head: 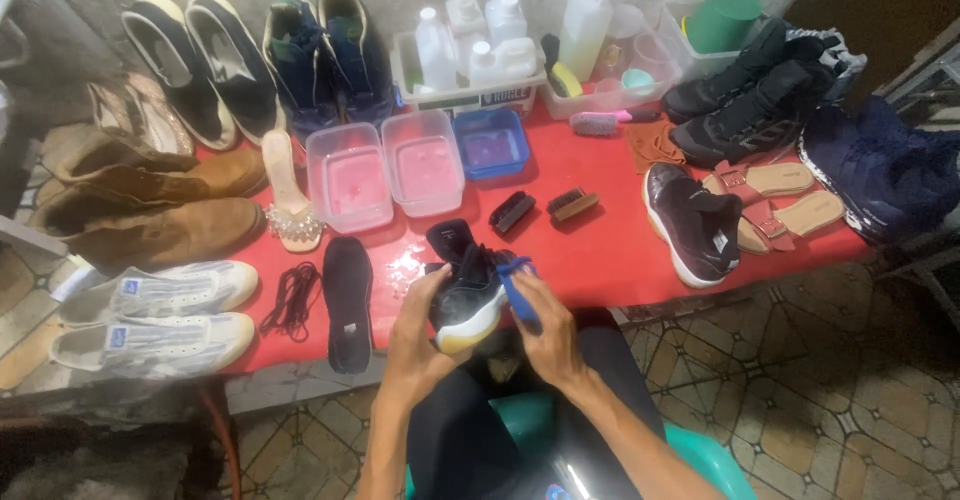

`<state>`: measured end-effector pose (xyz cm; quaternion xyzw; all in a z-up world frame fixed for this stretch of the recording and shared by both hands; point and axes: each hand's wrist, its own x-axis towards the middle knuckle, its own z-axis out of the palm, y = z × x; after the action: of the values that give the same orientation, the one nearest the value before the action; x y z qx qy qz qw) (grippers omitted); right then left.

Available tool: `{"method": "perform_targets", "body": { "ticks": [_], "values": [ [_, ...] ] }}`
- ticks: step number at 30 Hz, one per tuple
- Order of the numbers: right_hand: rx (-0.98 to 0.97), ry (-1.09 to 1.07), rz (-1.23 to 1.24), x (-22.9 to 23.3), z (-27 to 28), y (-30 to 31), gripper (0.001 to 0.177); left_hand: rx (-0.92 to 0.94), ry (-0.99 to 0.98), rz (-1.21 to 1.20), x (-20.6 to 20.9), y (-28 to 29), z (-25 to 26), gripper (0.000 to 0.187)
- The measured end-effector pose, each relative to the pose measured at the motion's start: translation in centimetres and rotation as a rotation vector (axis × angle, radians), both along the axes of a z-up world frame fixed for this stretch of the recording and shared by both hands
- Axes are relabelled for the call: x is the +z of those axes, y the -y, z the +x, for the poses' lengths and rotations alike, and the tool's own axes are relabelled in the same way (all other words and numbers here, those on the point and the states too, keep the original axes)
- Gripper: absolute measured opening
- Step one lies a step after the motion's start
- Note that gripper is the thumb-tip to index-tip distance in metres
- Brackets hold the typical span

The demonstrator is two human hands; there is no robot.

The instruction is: Cleaning a black and white sneaker using a cloth and a brush at a service counter.

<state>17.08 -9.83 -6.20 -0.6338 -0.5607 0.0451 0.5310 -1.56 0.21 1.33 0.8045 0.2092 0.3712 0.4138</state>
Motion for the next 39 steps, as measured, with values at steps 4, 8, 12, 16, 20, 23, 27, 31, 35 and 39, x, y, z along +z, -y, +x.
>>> {"method": "perform_targets", "body": {
  "ticks": [4,8,12,16,20,23,27,31,35,39],
  "values": [
    [0.08,0.008,0.02,1.8,-1.3,0.5,0.032,0.069,0.007,0.055,-0.6,0.4,0.6,0.089],
    [0.215,-0.234,-0.036,4.4,-1.6,1.6,0.028,0.153,0.041,0.005,-0.5,0.0,0.2,0.099],
    [-0.052,-1.056,-0.014,-5.1,1.3,0.8,0.028,0.152,0.029,-0.034,-0.9,-0.6,-0.8,0.101],
    [-0.337,-0.841,-0.106,-0.8,3.5,0.5,0.049,0.141,0.035,-0.027,-0.7,-0.6,-0.8,0.1],
    [-0.058,-0.218,-0.04,5.4,1.8,0.0,0.037,0.134,0.05,-0.014,-0.5,-0.5,-0.6,0.099],
    [0.251,0.016,0.036,4.1,0.2,-0.5,0.038,0.14,0.067,0.017,-1.5,-0.6,-0.1,0.097],
    [0.238,0.157,0.017,1.0,1.4,-1.3,0.037,0.151,0.071,0.015,-1.5,-0.8,-0.8,0.101],
    [0.189,0.13,-0.024,0.0,3.1,-2.0,0.035,0.143,0.075,0.004,-2.1,-1.4,-1.2,0.1],
    [0.178,0.129,-0.056,-0.9,4.5,-2.9,0.039,0.114,0.096,0.005,-1.3,-1.6,-1.2,0.098],
    [0.182,0.04,-0.17,-3.2,7.2,-3.1,0.051,0.065,0.043,-0.07,-1.3,-1.6,-2.1,0.098]
  ]
}}
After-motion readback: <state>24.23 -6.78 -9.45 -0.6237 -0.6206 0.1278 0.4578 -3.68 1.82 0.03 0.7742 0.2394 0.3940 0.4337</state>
